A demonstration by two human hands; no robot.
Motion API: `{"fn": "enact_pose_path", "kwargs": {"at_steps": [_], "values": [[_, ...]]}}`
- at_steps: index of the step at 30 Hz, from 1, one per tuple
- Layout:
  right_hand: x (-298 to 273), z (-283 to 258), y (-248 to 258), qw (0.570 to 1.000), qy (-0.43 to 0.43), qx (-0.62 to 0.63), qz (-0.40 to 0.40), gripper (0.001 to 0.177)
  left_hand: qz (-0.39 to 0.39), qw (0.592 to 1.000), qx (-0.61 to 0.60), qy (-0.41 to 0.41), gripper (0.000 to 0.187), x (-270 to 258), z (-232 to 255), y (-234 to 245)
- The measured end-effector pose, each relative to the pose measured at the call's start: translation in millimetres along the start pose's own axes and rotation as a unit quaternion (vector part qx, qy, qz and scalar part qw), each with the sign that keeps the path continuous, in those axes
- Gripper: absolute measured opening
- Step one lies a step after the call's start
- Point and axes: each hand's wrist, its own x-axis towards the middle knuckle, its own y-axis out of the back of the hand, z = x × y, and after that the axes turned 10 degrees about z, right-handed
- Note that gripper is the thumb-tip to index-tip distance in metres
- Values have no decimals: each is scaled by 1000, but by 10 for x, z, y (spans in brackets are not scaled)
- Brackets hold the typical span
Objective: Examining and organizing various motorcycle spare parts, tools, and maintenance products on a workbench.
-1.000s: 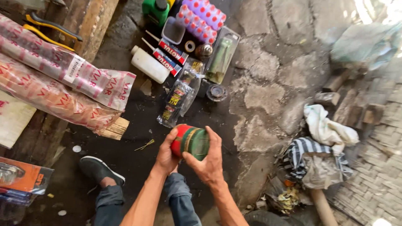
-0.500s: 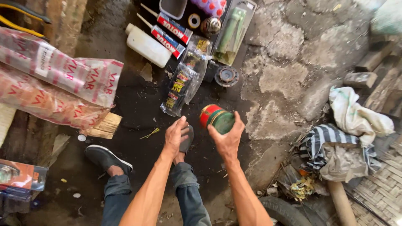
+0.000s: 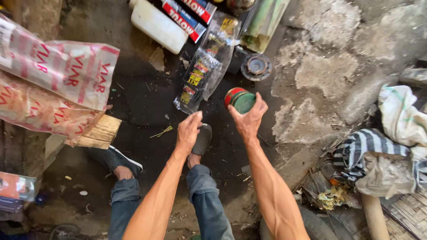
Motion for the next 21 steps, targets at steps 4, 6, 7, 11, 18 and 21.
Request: {"fn": "enact_pose_path", "kwargs": {"at_steps": [4, 6, 7, 11, 18, 21], "values": [[77, 140, -251, 1000, 12, 0, -1, 107, 9, 1000, -5, -17, 59, 185, -68, -36], [130, 177, -355, 1000, 22, -7, -1, 107, 0, 994, 27, -107, 55, 252, -78, -29], [172, 198, -420, 1000, 21, -7, -4, 107, 2, 994, 27, -105, 55, 304, -49, -37], [165, 324, -597, 999, 33, -19, -17, 108, 5, 990, 29, -139, 54, 356, -64, 4], [182, 321, -726, 998, 36, -31, -32, 109, 0, 995, 4, -101, 54, 422, -138, 87], [164, 387, -799, 998, 44, -42, -34, 109, 0, 994, -14, -107, 55, 398, -115, 113]]}}
